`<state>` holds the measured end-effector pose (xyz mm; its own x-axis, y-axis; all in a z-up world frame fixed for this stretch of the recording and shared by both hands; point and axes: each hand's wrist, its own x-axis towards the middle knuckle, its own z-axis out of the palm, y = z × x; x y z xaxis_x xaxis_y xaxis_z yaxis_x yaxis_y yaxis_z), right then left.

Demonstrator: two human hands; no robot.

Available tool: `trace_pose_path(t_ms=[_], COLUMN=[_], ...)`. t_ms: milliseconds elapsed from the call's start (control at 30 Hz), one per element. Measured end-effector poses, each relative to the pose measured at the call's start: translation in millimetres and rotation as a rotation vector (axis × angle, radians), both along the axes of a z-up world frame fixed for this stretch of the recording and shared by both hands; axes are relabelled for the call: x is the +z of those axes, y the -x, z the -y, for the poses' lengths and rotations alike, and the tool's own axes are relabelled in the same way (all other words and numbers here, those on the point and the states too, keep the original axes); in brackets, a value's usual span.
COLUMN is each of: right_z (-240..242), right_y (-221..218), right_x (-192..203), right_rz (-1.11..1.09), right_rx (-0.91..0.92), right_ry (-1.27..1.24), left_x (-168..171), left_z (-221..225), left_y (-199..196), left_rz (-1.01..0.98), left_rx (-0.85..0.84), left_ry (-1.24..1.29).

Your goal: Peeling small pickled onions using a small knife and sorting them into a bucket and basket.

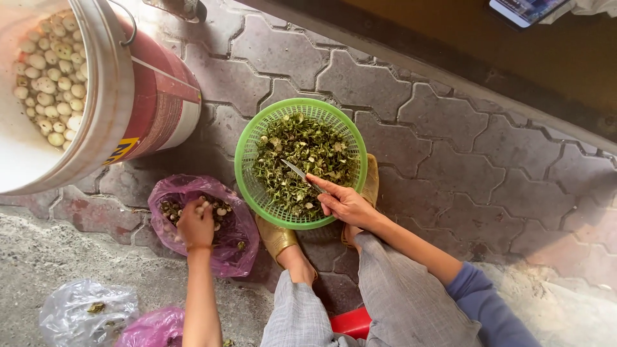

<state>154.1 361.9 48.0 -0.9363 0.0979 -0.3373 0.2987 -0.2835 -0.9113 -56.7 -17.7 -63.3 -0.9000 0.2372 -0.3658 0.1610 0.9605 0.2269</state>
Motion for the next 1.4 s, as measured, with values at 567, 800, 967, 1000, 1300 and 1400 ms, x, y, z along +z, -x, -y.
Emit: trace_pose_path(t_ms=[567, 800, 967, 1000, 1300, 1400], right_z=[8.3, 4.7, 10.6, 11.2, 4.2, 9.4], right_y=[18.3, 12.4, 12.7, 13.5, -11.2, -4.1], right_x=[34.5, 47.3, 46.1, 48.5, -11.4, 10.6], right_rz=[-0.257, -0.32, -0.302, -0.3, -0.203, -0.173], right_rx=[0.254, 0.125, 0.033, 0.035, -0.091, -0.043], right_ry=[0.201, -0.141, -0.334, -0.332, 0.568, 0.545], left_x=[89.7, 110.1, 113.9, 118.7, 122.2, 136.9], left_z=[-196.0, -203.6, -207.2, -209.3, -214.6, -200.9], left_y=[-134.6, -144.5, -147.1, -145.4, -146.2, -133.4], left_rz=[0.929, 0.796, 0.731, 0.73, 0.896, 1.068], left_rx=[0.919, 0.826, 0.78, 0.783, 0.842, 0.884], left_ry=[-1.671, -1.708, -1.725, -1.724, -1.8, -1.878])
